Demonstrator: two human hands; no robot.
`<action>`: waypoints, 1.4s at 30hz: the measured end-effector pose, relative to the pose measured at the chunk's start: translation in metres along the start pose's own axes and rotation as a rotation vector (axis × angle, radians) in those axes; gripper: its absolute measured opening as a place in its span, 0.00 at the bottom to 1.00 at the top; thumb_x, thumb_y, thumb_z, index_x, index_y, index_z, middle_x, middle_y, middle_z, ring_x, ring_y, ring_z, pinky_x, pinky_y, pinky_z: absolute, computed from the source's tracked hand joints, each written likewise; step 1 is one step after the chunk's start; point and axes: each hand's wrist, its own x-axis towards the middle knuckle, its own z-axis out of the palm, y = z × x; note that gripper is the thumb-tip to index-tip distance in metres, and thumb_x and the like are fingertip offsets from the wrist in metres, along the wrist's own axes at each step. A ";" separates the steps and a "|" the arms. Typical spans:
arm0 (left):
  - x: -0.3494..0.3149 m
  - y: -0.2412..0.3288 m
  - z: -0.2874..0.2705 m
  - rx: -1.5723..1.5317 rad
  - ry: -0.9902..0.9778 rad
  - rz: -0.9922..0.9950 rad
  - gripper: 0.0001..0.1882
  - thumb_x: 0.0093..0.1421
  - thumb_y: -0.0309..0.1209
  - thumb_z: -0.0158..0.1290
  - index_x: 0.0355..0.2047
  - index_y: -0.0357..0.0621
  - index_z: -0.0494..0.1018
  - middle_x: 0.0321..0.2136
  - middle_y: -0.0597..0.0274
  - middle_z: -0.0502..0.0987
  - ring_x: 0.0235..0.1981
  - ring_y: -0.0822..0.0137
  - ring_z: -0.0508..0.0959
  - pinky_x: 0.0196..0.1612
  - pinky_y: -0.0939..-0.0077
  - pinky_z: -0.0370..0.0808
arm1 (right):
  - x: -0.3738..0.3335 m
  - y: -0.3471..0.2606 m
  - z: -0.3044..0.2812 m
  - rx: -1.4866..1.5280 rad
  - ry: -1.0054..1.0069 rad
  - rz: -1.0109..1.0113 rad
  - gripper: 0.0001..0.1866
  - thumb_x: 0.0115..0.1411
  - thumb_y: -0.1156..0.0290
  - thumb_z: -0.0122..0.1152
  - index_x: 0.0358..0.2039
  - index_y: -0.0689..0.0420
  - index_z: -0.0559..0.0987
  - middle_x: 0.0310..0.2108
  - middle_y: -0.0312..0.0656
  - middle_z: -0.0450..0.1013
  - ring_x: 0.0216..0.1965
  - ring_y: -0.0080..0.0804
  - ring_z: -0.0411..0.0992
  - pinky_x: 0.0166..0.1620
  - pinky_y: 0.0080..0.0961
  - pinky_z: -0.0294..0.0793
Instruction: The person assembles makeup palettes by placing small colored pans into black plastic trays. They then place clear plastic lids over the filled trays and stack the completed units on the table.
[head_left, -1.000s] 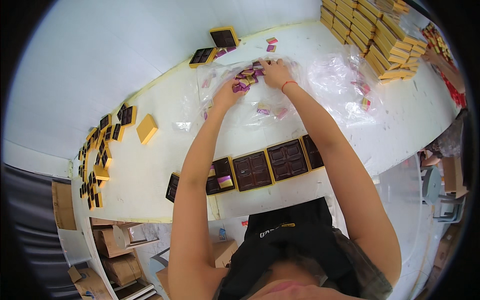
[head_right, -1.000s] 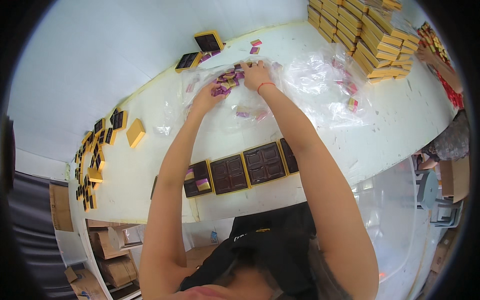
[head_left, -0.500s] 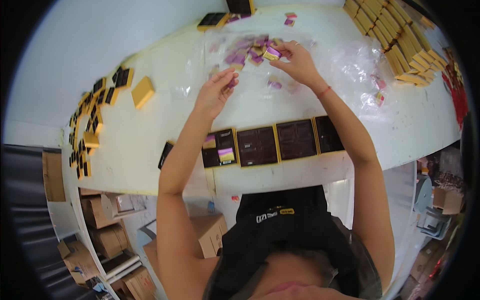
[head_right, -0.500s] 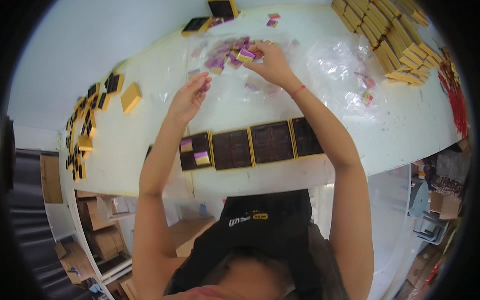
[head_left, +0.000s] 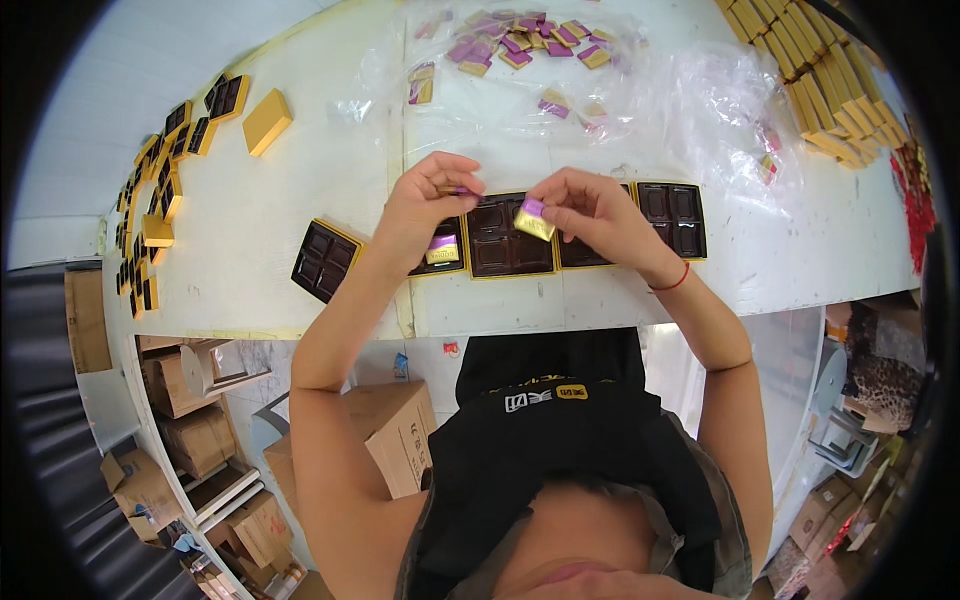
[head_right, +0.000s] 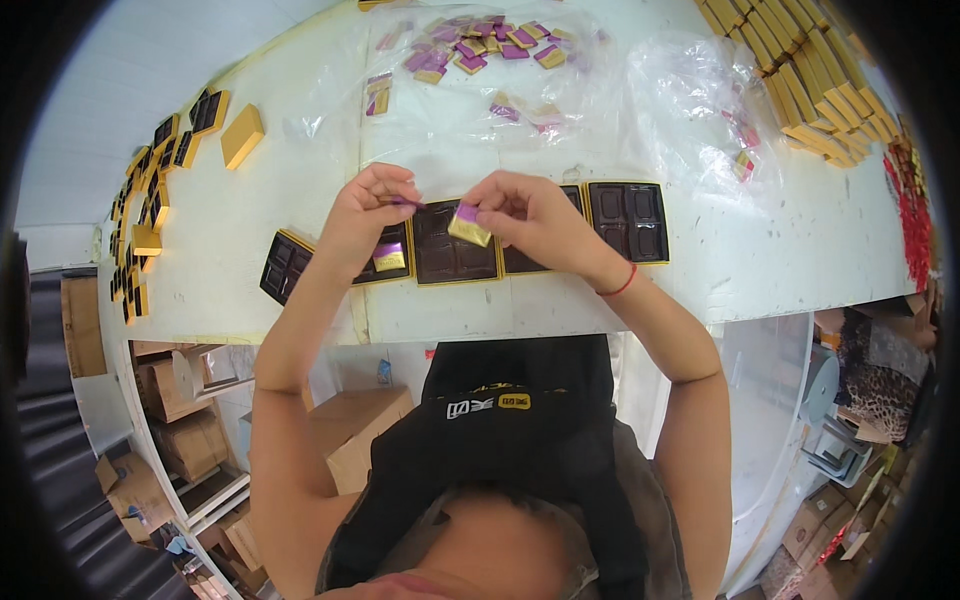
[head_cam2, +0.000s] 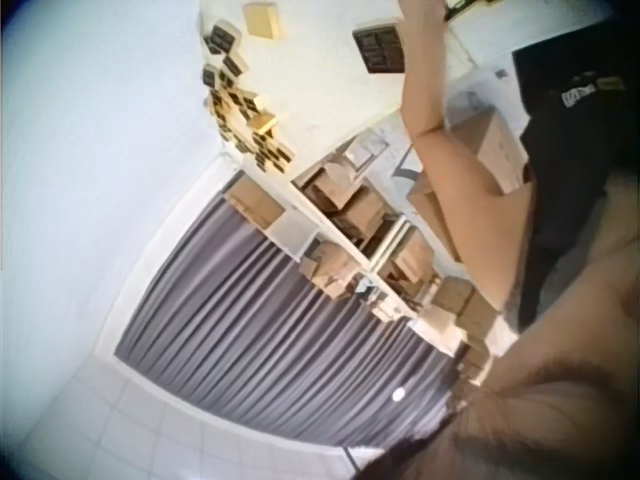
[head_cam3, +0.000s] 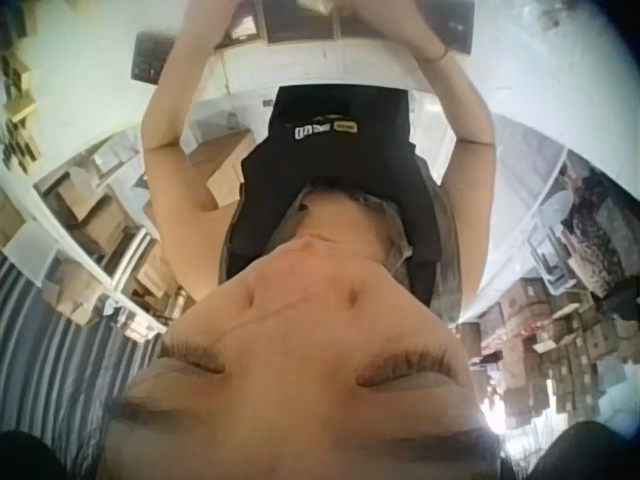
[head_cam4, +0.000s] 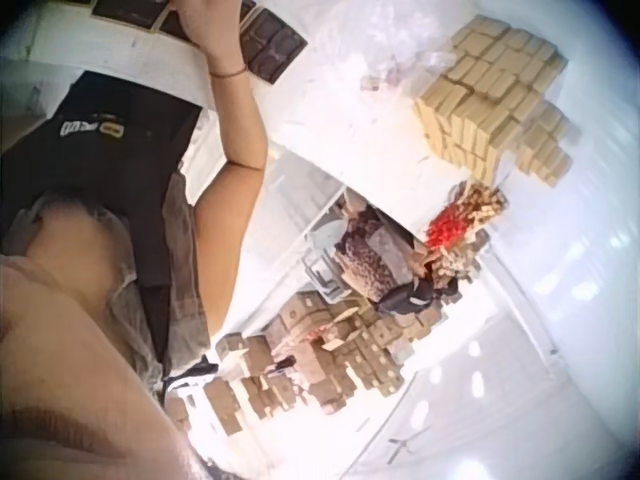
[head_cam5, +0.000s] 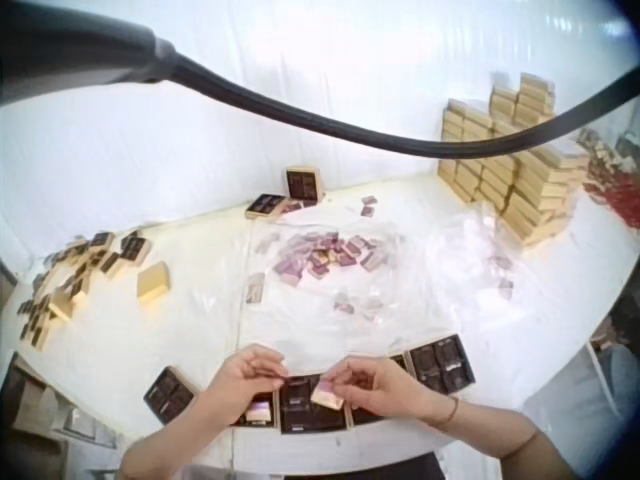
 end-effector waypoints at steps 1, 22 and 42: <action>0.000 -0.003 0.005 0.064 -0.008 0.007 0.18 0.54 0.11 0.54 0.44 0.41 0.73 0.38 0.63 0.78 0.43 0.74 0.76 0.50 0.80 0.72 | -0.002 0.008 0.005 -0.083 0.004 -0.104 0.06 0.61 0.76 0.60 0.39 0.61 0.79 0.30 0.34 0.77 0.27 0.17 0.71 0.32 0.15 0.71; -0.017 -0.007 0.013 1.330 0.021 0.520 0.17 0.52 0.27 0.63 0.43 0.44 0.77 0.38 0.62 0.76 0.41 0.59 0.74 0.44 0.67 0.71 | -0.023 0.023 0.033 -0.906 0.183 -0.545 0.05 0.52 0.77 0.65 0.30 0.58 0.78 0.33 0.39 0.70 0.35 0.37 0.70 0.36 0.31 0.73; -0.013 -0.001 0.025 0.525 0.215 0.082 0.08 0.59 0.23 0.59 0.39 0.42 0.74 0.29 0.65 0.76 0.29 0.76 0.75 0.34 0.77 0.71 | -0.044 0.021 0.042 -1.080 0.149 -0.505 0.16 0.49 0.64 0.70 0.36 0.59 0.80 0.35 0.40 0.70 0.43 0.36 0.67 0.44 0.31 0.68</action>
